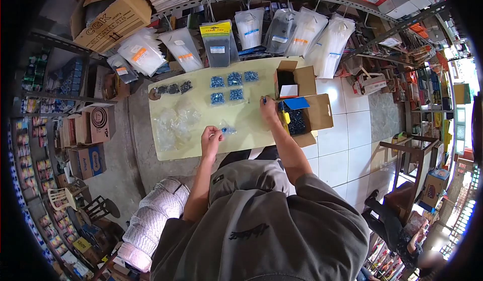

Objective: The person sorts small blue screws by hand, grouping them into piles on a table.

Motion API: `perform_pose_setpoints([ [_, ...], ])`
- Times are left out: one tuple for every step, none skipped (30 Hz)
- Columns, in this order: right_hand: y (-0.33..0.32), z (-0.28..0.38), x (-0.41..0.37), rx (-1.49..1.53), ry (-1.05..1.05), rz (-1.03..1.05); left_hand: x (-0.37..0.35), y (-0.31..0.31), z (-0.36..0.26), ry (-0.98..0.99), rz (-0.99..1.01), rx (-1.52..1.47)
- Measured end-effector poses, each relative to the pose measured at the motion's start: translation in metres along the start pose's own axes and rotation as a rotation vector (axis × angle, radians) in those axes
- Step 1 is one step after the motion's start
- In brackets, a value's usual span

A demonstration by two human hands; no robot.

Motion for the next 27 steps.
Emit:
perform_pose_setpoints([
  [-0.006, 0.009, -0.003, 0.002, 0.001, 0.003, 0.000, 0.000, 0.002, -0.002, 0.003, 0.004],
  [-0.016, 0.022, -0.009, -0.098, 0.029, 0.017, 0.000, -0.001, 0.003, -0.005, 0.002, 0.007],
  [-0.020, 0.029, -0.014, -0.199, 0.056, 0.031, 0.000, -0.002, 0.004, 0.001, 0.002, -0.003],
  [-0.018, 0.026, -0.017, -0.199, 0.057, 0.034, 0.000, -0.002, 0.004, 0.008, 0.002, -0.014],
  [-0.016, 0.029, -0.020, -0.241, -0.001, 0.019, 0.000, -0.003, 0.004, 0.007, -0.001, -0.013],
  [-0.014, 0.031, -0.022, -0.283, -0.060, 0.002, 0.000, -0.004, 0.003, 0.008, 0.001, -0.008],
  [-0.017, 0.034, -0.024, -0.283, -0.062, 0.002, 0.000, -0.004, 0.002, 0.011, 0.003, -0.004],
  [-0.020, 0.040, -0.027, -0.357, -0.093, -0.002, 0.000, -0.004, 0.000, 0.014, 0.001, -0.005],
  [-0.022, 0.045, -0.031, -0.431, -0.123, -0.005, -0.002, -0.005, -0.001, 0.005, -0.006, -0.006],
  [-0.023, 0.043, -0.033, -0.430, -0.125, -0.007, -0.002, -0.006, 0.000, -0.003, -0.013, -0.008],
  [-0.026, 0.045, -0.037, -0.402, -0.196, -0.043, -0.002, -0.005, 0.000, 0.000, -0.013, -0.008],
  [-0.028, 0.048, -0.041, -0.373, -0.266, -0.077, -0.004, -0.006, 0.001, -0.009, -0.011, -0.001],
  [-0.027, 0.045, -0.041, -0.370, -0.266, -0.076, -0.004, -0.006, 0.001, -0.018, -0.010, 0.009],
  [-0.026, 0.044, -0.042, -0.353, -0.286, -0.096, -0.002, -0.006, 0.000, -0.019, -0.010, 0.013],
  [-0.024, 0.042, -0.044, -0.337, -0.304, -0.112, -0.004, -0.005, 0.000, -0.025, -0.010, 0.016],
  [-0.024, 0.041, -0.045, -0.334, -0.298, -0.104, -0.006, -0.006, 0.000, -0.032, -0.010, 0.019],
  [-0.026, 0.043, -0.046, -0.338, -0.313, -0.121, -0.007, -0.007, 0.000, -0.040, -0.011, 0.027],
  [-0.027, 0.045, -0.047, -0.343, -0.327, -0.140, -0.008, -0.007, -0.001, -0.033, -0.002, 0.025],
  [-0.029, 0.045, -0.048, -0.342, -0.319, -0.135, -0.008, -0.006, -0.001, -0.026, 0.007, 0.023],
  [-0.031, 0.047, -0.047, -0.333, -0.313, -0.130, -0.008, -0.007, 0.000, -0.031, 0.008, 0.028],
  [-0.033, 0.050, -0.048, -0.324, -0.310, -0.126, -0.008, -0.007, 0.000, -0.033, 0.005, 0.028],
  [-0.032, 0.049, -0.048, -0.322, -0.308, -0.124, -0.009, -0.008, -0.001, -0.033, 0.001, 0.027],
  [-0.032, 0.050, -0.048, -0.323, -0.314, -0.132, -0.009, -0.008, -0.002, -0.032, 0.000, 0.029],
  [-0.033, 0.050, -0.049, -0.324, -0.320, -0.140, -0.010, -0.007, -0.003, -0.034, 0.002, 0.025],
  [-0.034, 0.052, -0.050, -0.321, -0.320, -0.142, -0.010, -0.007, -0.004, -0.035, 0.003, 0.020],
  [-0.035, 0.052, -0.049, -0.310, -0.308, -0.124, -0.010, -0.008, -0.004, -0.031, 0.003, 0.022],
  [-0.035, 0.053, -0.049, -0.299, -0.296, -0.108, -0.009, -0.008, -0.003, -0.028, 0.008, 0.024],
])
Point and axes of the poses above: each hand's wrist, its own x-axis towards the middle knuckle, its own y-axis out of the palm, z = x × y, the point moved 8 cm from there along x, towards the middle knuckle, and after that the axes turned 10 degrees about y, right-handed, at the moved point
